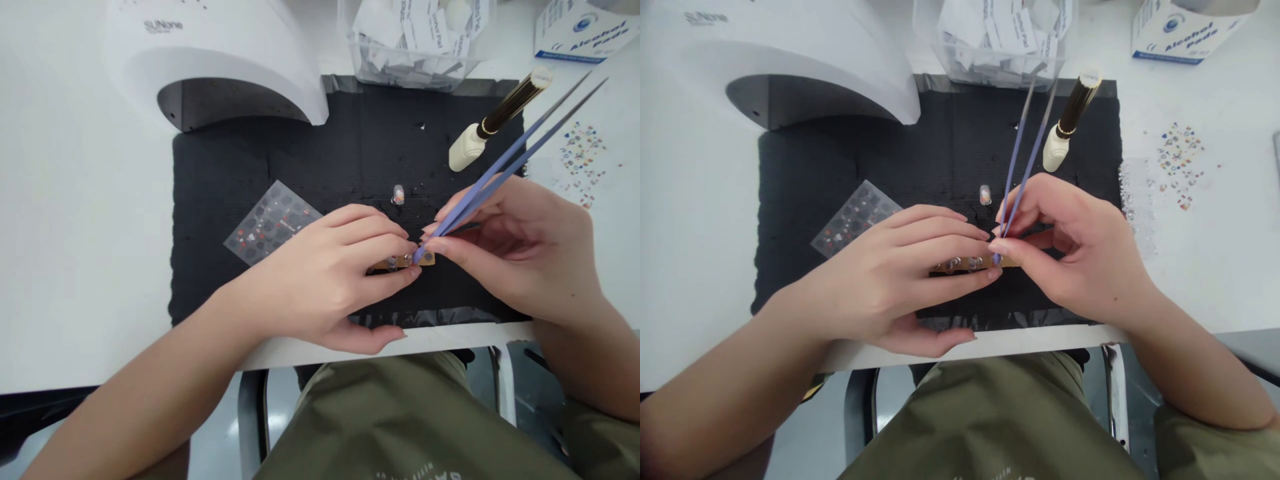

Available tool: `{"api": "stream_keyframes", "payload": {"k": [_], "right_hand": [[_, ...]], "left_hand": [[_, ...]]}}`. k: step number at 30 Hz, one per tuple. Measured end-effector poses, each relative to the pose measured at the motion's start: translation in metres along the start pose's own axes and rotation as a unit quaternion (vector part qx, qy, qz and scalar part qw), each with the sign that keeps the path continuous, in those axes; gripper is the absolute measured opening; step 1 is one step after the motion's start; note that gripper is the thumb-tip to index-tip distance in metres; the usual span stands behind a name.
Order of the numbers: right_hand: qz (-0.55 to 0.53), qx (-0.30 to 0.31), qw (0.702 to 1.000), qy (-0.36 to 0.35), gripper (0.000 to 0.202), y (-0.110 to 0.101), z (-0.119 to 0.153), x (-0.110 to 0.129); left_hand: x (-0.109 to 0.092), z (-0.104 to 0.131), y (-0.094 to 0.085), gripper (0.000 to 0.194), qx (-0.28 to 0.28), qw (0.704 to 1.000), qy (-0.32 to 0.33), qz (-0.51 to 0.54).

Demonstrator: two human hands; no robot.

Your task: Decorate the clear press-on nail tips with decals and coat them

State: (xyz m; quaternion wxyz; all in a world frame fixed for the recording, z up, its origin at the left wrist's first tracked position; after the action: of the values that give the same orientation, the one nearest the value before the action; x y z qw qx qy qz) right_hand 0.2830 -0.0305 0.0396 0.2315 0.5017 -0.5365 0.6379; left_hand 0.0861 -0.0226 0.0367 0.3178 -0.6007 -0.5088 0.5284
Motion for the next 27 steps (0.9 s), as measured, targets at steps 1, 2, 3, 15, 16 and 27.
{"api": "stream_keyframes", "payload": {"k": [1,2,3,15,16,27], "right_hand": [[0.0,-0.001,1.0,-0.002,0.018,0.0,0.0,0.0],[0.0,-0.001,1.0,-0.004,0.018,0.0,0.0,0.001],[0.001,-0.002,1.0,-0.005,0.018,0.0,0.0,0.001],[-0.002,-0.004,1.0,-0.005,0.018,-0.001,-0.001,0.001],[-0.004,-0.005,1.0,-0.008,0.018,-0.001,-0.001,0.001],[-0.007,-0.006,1.0,-0.008,0.018,0.0,-0.002,0.003]], "left_hand": [[0.0,0.0,0.0,0.039,0.002,1.0,0.002,-0.004],[0.001,0.001,0.001,0.038,0.001,1.0,0.005,-0.007],[0.001,0.001,0.001,0.037,0.001,1.0,0.007,-0.011],[0.011,0.015,-0.018,0.032,-0.067,0.996,-0.034,-0.057],[0.013,0.016,-0.02,0.038,-0.067,0.995,-0.048,-0.058],[0.025,0.014,-0.005,0.037,0.067,0.988,-0.125,-0.064]]}}
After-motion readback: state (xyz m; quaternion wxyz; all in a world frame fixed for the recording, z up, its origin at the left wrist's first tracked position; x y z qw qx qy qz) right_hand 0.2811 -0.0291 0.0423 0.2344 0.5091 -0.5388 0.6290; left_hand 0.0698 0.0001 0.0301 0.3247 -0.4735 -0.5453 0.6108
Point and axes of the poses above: each hand's wrist, its own z-axis away from the middle knuckle, its own y-axis out of the palm, x = y × z, the point moved 6 cm from there along -z, towards the middle knuckle, and after that the axes turned 13 degrees about x, right-handed, at the moved point
